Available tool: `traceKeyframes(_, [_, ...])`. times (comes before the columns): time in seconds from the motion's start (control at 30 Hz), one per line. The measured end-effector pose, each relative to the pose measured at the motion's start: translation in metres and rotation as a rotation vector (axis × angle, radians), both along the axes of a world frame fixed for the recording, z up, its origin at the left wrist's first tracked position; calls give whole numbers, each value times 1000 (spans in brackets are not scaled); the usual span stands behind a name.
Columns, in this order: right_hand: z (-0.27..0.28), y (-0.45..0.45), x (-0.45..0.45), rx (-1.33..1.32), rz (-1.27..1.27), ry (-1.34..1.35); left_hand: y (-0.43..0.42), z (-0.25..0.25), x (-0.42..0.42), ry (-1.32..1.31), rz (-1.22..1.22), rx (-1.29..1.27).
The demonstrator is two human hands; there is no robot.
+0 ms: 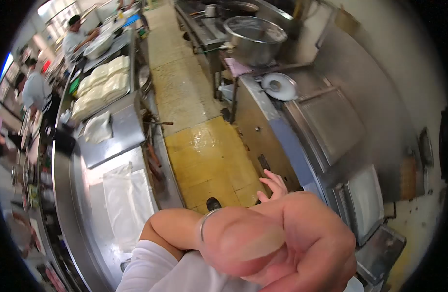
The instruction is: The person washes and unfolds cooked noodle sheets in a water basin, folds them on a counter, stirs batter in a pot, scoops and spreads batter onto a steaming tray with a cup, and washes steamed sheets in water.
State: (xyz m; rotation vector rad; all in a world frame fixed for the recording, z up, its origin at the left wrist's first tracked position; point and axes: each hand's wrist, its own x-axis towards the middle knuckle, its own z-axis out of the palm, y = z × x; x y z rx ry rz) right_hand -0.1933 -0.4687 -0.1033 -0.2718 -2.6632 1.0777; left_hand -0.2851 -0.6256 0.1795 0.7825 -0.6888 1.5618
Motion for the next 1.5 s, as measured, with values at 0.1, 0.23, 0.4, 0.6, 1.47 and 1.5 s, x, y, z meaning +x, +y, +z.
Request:
traceKeyframes(0.1, [0,28,35,7,-68,35,40,0,29,-1,-87,-12])
traceKeyframes(0.23, [0,75,97,-12,-191,46,103,0,77,2,-214,-32])
traceKeyframes(0.4, [-5,140,187,-9,-341,44,182,-3,146,34,-340,-84])
traceKeyframes(0.6, [-21,209,304,46,-544,59,273,-17,222,120,-380,-226])
traceKeyframes(1.47, [-80,379,582,244,-1153,-713,606,-379,301,2512,956,187])
traceKeyframes(1.5, [-72,375,582,178,-1128,-771,602,-371,298,2520,896,170])
